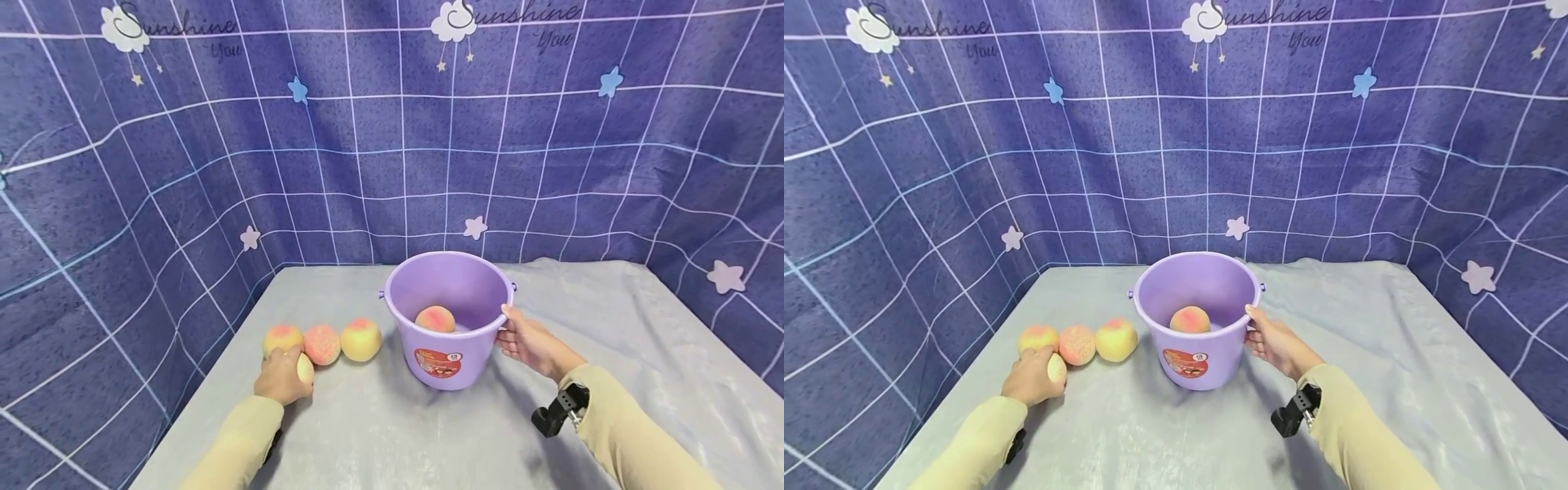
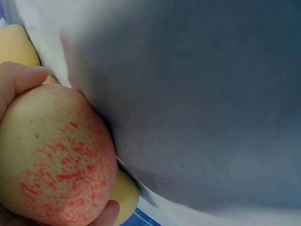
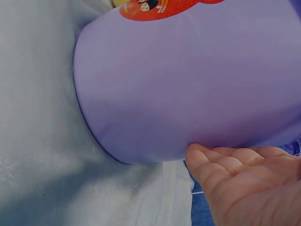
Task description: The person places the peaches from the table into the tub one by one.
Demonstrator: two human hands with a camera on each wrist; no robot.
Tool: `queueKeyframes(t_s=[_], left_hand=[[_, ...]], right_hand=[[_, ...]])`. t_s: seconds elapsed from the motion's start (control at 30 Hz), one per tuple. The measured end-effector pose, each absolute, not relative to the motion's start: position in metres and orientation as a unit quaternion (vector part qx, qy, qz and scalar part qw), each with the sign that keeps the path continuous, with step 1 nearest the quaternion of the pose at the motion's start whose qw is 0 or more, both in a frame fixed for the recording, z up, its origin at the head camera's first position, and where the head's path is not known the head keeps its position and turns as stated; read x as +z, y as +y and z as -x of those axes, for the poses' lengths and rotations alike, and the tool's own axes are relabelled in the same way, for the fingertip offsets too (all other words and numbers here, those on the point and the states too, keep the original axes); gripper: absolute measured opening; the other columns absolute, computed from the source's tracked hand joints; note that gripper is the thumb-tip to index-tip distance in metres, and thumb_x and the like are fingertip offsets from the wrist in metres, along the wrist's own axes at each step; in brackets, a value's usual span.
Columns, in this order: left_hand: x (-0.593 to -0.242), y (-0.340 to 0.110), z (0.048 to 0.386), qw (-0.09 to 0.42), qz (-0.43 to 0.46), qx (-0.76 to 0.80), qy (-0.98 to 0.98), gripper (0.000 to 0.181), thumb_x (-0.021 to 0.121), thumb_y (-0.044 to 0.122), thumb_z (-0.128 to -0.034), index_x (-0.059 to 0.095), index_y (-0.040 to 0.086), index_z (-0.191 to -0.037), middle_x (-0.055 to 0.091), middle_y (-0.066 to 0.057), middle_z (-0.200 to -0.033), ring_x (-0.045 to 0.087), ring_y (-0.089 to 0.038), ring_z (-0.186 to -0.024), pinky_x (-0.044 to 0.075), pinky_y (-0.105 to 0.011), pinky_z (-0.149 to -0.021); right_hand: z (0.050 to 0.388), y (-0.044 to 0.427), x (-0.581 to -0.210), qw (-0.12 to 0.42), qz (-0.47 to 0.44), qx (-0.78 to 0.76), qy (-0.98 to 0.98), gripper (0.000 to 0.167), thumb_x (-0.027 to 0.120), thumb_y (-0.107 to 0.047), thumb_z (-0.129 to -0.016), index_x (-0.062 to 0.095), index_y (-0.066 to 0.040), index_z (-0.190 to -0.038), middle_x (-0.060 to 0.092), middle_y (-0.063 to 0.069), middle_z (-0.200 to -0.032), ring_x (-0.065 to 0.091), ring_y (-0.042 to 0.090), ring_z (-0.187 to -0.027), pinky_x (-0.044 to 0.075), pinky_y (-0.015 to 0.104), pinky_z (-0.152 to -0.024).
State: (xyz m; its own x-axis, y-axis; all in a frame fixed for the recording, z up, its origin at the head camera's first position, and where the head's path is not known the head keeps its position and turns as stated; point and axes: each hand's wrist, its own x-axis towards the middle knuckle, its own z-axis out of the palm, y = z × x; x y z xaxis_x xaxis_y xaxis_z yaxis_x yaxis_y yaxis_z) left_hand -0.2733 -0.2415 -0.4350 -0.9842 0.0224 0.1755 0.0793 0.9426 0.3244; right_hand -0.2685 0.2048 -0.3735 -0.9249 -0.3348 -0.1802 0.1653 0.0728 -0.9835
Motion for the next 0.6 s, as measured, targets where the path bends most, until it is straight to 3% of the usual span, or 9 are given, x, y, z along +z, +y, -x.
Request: queueKeyframes(t_s=[0.27,0.6], left_hand=[[-0.442,-0.245,0.269,0.129,0.029,-0.226,-0.965,0.067,0.076,0.014,-0.0545,0.055,-0.004,-0.115,0.051,-0.028,-0.103,0.05,-0.046,-0.094,0.043,-0.059,-0.078],[-0.428,-0.25,0.263,0.127,0.032,-0.265,-0.955,0.081,0.076,0.013,-0.0511,0.047,-0.008,-0.124,0.05,-0.032,-0.111,0.048,-0.048,-0.101,0.043,-0.059,-0.082]], right_hand=[[0.269,0.205,-0.372,0.189,0.05,-0.675,0.711,0.085,0.019,-0.05,-0.101,0.0,0.023,-0.14,0.007,0.044,-0.144,0.015,0.051,-0.135,0.016,0.052,-0.111],[0.269,0.203,-0.373,0.193,0.056,-0.673,0.712,0.087,0.019,-0.052,-0.1,0.001,0.023,-0.14,0.007,0.044,-0.144,0.014,0.05,-0.135,0.015,0.053,-0.111]])
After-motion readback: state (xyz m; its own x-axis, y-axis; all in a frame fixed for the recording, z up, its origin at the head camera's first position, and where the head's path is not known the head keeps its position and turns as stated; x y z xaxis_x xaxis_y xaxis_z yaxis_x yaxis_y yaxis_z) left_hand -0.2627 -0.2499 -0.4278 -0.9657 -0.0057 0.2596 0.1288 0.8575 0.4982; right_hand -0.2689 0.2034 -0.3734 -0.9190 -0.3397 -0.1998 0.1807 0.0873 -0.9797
